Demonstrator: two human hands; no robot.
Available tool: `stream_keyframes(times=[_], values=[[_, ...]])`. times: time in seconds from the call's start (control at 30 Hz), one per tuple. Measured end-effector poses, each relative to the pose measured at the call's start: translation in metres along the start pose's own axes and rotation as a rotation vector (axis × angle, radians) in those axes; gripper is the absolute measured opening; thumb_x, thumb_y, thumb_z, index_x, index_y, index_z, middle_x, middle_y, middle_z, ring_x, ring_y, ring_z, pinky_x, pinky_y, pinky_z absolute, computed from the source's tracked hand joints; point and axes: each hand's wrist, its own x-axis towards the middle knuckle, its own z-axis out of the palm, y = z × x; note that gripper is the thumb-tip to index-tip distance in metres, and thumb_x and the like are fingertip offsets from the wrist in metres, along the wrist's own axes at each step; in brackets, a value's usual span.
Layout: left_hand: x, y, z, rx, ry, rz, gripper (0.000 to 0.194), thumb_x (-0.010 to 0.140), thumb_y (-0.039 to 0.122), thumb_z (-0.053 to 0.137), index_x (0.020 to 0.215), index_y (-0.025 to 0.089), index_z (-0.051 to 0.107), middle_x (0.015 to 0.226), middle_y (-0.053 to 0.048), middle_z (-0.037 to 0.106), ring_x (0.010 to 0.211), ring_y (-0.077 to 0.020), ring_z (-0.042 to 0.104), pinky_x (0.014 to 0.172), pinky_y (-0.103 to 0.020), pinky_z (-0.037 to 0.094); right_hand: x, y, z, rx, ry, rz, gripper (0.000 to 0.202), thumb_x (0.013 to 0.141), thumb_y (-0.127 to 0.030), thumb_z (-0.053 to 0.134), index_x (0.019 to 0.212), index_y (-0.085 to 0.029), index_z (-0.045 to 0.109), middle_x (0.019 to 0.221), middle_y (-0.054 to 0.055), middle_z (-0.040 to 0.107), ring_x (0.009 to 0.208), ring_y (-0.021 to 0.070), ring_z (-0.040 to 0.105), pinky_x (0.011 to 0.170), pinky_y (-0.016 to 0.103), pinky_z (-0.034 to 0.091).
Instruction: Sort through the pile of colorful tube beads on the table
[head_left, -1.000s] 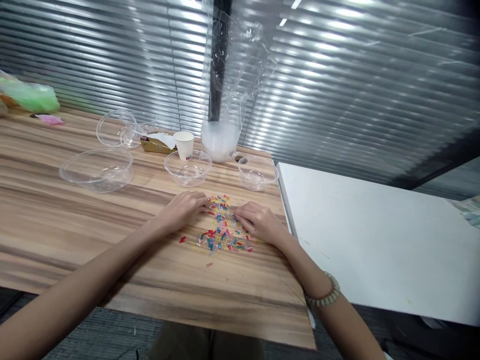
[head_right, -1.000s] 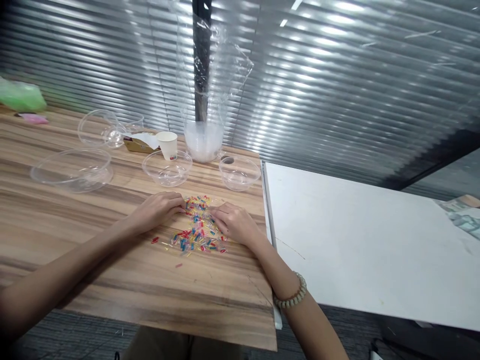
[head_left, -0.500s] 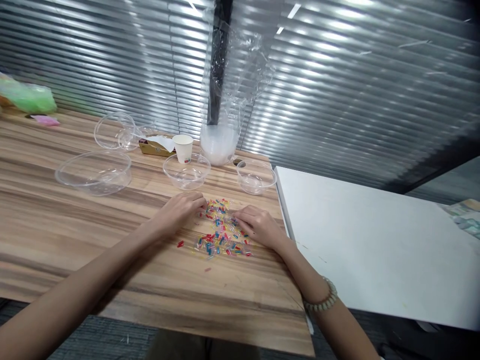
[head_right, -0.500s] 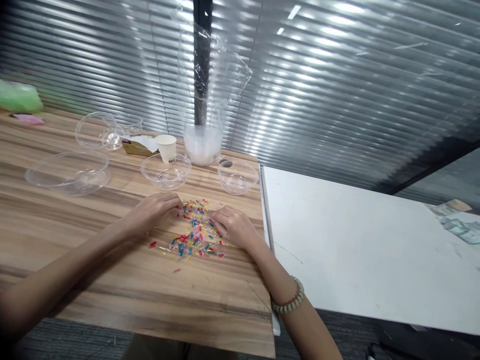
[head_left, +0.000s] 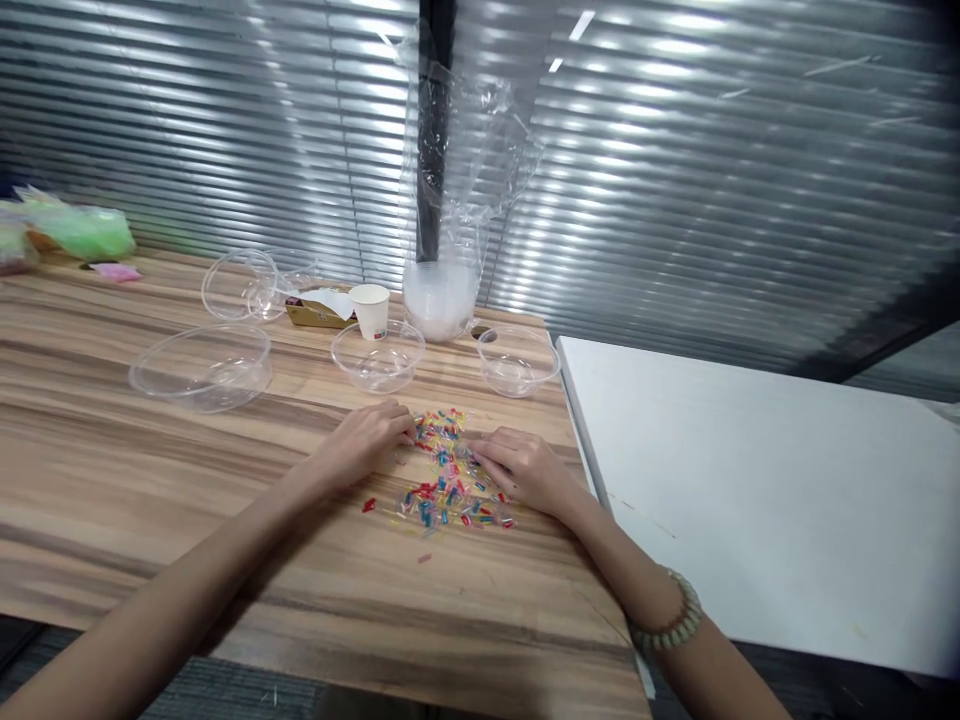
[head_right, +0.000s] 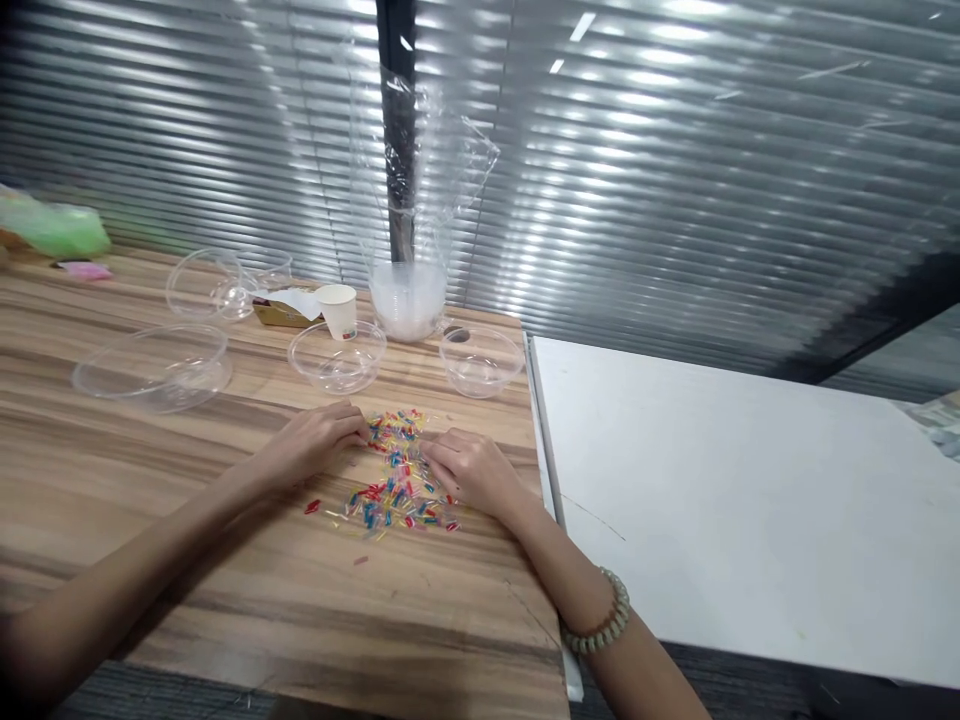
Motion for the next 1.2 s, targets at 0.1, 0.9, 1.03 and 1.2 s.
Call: stream_keyframes(times=[0.1,0.9,1.03,1.2], values=[[0.0,0.0,0.002,0.008,-0.001,0.004,0.018,0.085,0.005,0.048,0.083,0.016,0.062,0.086,-0.004,0.064,0.078,-0.0163,0.056,0.069,-0.025,0.04,0.0,-0.001,0.0,-0.013,0.015,-0.014,0.023,0.095,-0.017,0.045,0.104,-0.015,0.066,0.083,0.008,0.072,0.071,0.0172,0.065,0.063,0.028,0.052],[-0.001,-0.004,0.01,-0.084,0.048,-0.037,0.018,0.09,0.01,0.045,0.084,0.017,0.06,0.087,-0.004,0.062,0.08,-0.0156,0.058,0.071,-0.024,0.041,0.0,0.004,0.003,0.019,0.0,0.034,0.022,0.095,-0.016,0.045,0.103,-0.016,0.066,0.087,0.009,0.073,0.075,0.0183,0.067,0.066,0.029,0.054],[0.0,-0.007,0.011,-0.113,0.051,-0.018,0.018,0.089,0.01,0.046,0.084,0.017,0.062,0.087,-0.004,0.063,0.081,-0.0155,0.058,0.072,-0.024,0.042,-0.001,0.005,0.002,0.006,-0.002,0.046,0.022,0.094,-0.017,0.046,0.101,-0.014,0.067,0.085,0.01,0.073,0.074,0.019,0.067,0.065,0.03,0.054],[0.002,-0.006,0.008,-0.167,0.018,0.02,0.017,0.088,0.012,0.048,0.086,0.017,0.063,0.087,-0.004,0.065,0.08,-0.0147,0.059,0.071,-0.024,0.044,-0.002,0.006,0.002,0.008,0.007,0.06,0.022,0.094,-0.016,0.046,0.1,-0.016,0.067,0.084,0.009,0.073,0.075,0.0187,0.068,0.066,0.03,0.054]])
